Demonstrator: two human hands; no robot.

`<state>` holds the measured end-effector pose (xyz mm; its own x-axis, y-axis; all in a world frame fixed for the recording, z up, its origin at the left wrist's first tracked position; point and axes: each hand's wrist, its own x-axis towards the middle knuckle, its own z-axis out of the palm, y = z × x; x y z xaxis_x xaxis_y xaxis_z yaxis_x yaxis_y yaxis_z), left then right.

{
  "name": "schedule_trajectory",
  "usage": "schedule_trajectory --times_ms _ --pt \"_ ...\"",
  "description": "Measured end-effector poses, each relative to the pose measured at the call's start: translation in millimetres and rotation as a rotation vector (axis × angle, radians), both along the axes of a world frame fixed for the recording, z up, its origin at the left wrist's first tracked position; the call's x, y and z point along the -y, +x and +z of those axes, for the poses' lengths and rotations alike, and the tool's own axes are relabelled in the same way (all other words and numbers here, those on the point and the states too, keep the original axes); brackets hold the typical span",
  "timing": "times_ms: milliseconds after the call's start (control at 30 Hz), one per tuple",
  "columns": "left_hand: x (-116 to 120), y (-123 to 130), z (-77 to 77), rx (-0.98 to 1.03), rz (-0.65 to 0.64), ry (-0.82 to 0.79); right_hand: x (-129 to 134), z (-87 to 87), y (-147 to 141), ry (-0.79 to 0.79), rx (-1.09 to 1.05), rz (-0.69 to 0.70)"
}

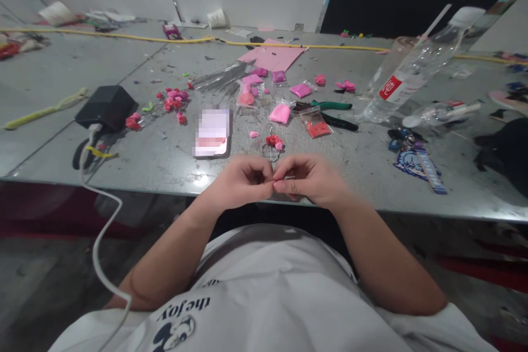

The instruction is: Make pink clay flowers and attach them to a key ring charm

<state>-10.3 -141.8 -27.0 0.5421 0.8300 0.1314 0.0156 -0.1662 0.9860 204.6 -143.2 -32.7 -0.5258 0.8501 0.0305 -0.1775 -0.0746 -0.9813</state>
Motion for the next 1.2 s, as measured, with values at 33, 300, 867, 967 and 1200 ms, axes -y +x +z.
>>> schedule_trajectory --times_ms 33,300,867,967,1200 --pt "0 1 -0.7 0.006 0.001 0.011 0 -0.2 1 -0.052 -0.017 0.009" --pt "8 -2 5.1 -0.247 0.317 0.291 -1 6.8 0 -0.07 -0.324 -0.192" --pt "5 -8 -3.3 -0.469 0.349 0.375 -4 9.2 -2 0.007 -0.314 -0.379" --pt "2 -10 -1.1 -0.108 0.382 0.158 -3 3.0 -4 0.161 -0.328 -0.404" --pt "13 21 -10.9 0.622 0.217 -0.278 4 -10.9 -12 0.671 -0.155 -0.498"
